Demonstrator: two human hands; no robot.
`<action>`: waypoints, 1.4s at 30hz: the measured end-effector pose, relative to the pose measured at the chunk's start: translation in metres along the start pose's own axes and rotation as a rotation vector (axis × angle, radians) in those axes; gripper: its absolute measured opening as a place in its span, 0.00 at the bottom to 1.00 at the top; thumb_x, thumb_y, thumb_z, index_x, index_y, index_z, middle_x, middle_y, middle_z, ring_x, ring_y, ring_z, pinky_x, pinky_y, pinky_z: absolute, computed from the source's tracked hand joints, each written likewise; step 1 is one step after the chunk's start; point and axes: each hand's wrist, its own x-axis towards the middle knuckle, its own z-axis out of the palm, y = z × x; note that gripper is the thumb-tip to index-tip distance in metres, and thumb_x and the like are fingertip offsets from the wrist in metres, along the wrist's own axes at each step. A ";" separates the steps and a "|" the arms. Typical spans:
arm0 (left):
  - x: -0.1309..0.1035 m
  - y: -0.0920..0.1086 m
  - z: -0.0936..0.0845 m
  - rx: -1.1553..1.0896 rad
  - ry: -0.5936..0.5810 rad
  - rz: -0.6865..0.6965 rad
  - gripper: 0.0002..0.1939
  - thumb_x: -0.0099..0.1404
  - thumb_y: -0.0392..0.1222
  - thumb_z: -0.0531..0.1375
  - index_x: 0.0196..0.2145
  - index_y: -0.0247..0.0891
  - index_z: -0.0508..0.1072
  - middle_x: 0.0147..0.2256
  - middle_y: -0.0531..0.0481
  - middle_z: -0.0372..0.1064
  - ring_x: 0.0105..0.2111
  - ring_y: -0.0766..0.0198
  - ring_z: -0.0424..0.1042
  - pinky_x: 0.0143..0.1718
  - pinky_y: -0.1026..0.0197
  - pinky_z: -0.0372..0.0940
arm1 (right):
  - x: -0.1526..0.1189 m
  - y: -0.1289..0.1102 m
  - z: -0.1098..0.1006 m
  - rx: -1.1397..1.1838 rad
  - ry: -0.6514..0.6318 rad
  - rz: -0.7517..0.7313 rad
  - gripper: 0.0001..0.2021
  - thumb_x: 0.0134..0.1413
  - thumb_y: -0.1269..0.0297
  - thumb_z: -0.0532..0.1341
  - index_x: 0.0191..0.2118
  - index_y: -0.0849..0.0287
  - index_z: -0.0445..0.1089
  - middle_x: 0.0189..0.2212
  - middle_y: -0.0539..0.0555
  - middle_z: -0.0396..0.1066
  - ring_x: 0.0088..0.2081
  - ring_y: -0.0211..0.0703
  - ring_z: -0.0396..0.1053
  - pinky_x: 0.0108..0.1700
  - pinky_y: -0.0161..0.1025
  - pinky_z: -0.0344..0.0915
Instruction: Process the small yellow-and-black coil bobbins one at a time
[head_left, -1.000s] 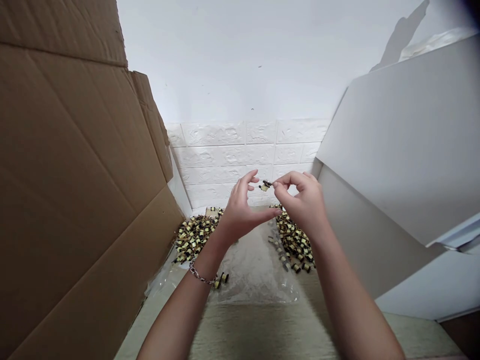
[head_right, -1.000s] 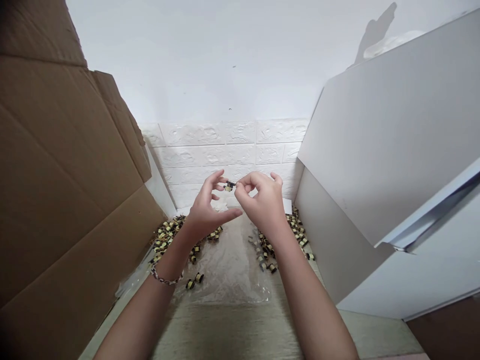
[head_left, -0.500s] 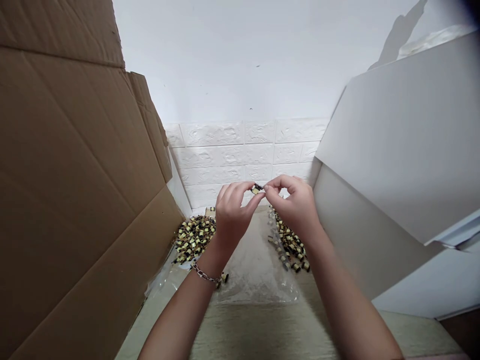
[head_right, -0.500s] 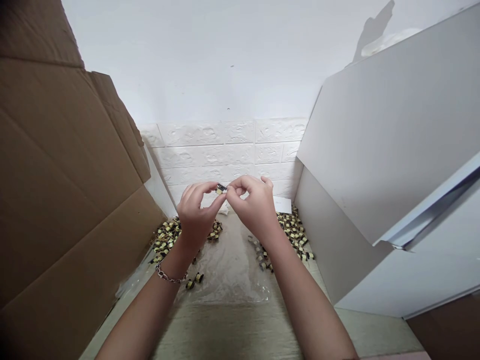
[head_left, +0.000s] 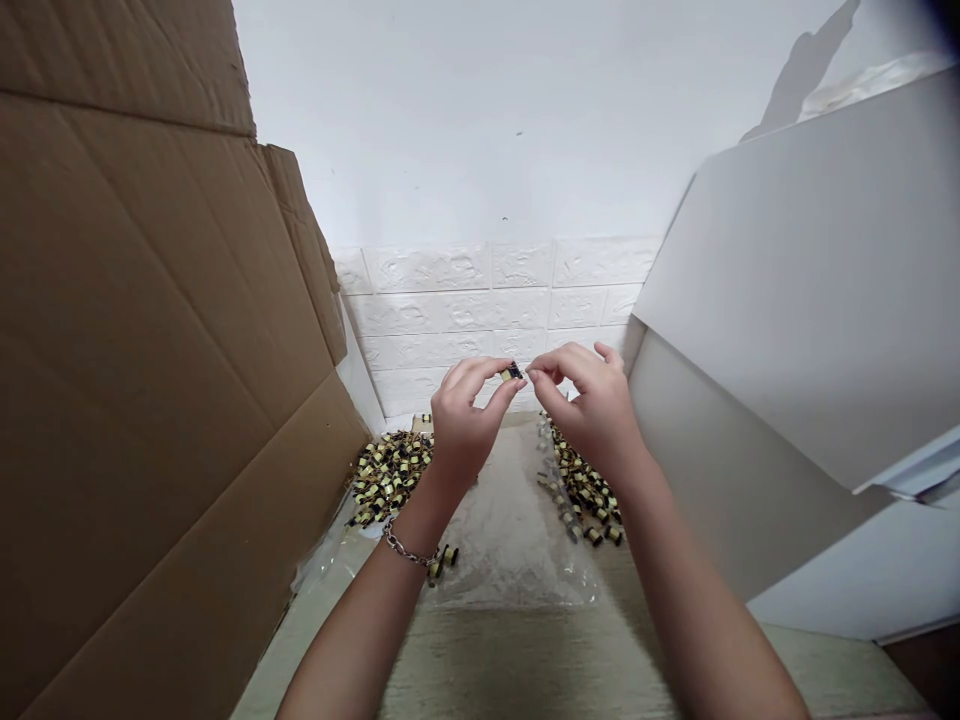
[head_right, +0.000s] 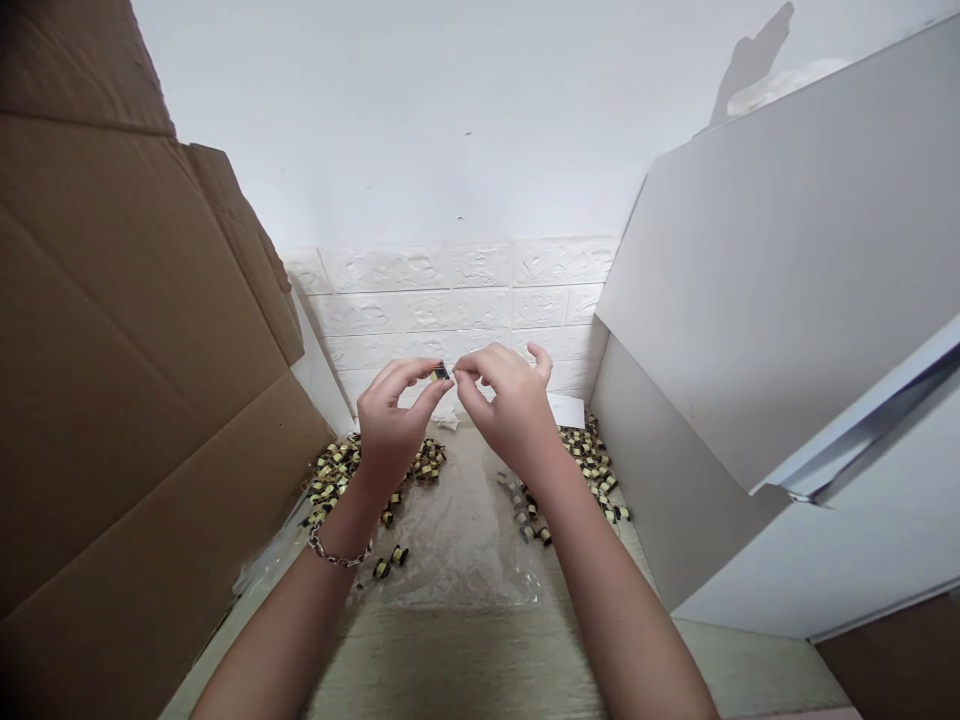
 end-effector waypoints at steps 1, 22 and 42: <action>0.000 0.000 0.000 -0.006 -0.003 -0.007 0.08 0.52 0.40 0.60 0.33 0.43 0.73 0.33 0.51 0.68 0.37 0.63 0.64 0.41 0.62 0.56 | 0.000 0.000 0.000 0.003 -0.006 0.000 0.04 0.51 0.67 0.53 0.27 0.55 0.63 0.26 0.44 0.66 0.30 0.34 0.63 0.52 0.45 0.39; 0.007 -0.007 0.004 -0.587 -0.111 -0.520 0.10 0.45 0.41 0.64 0.27 0.34 0.73 0.27 0.51 0.69 0.30 0.70 0.65 0.34 0.66 0.59 | -0.002 0.003 0.009 -0.238 0.174 -0.241 0.06 0.52 0.67 0.53 0.28 0.55 0.65 0.25 0.45 0.67 0.30 0.34 0.65 0.53 0.45 0.40; 0.014 -0.010 -0.017 -0.224 -0.412 -0.471 0.22 0.52 0.47 0.58 0.44 0.35 0.64 0.37 0.47 0.64 0.35 0.66 0.63 0.39 0.62 0.57 | -0.001 0.006 0.019 -0.162 0.186 -0.109 0.07 0.47 0.68 0.55 0.22 0.58 0.62 0.18 0.43 0.59 0.25 0.32 0.61 0.51 0.44 0.44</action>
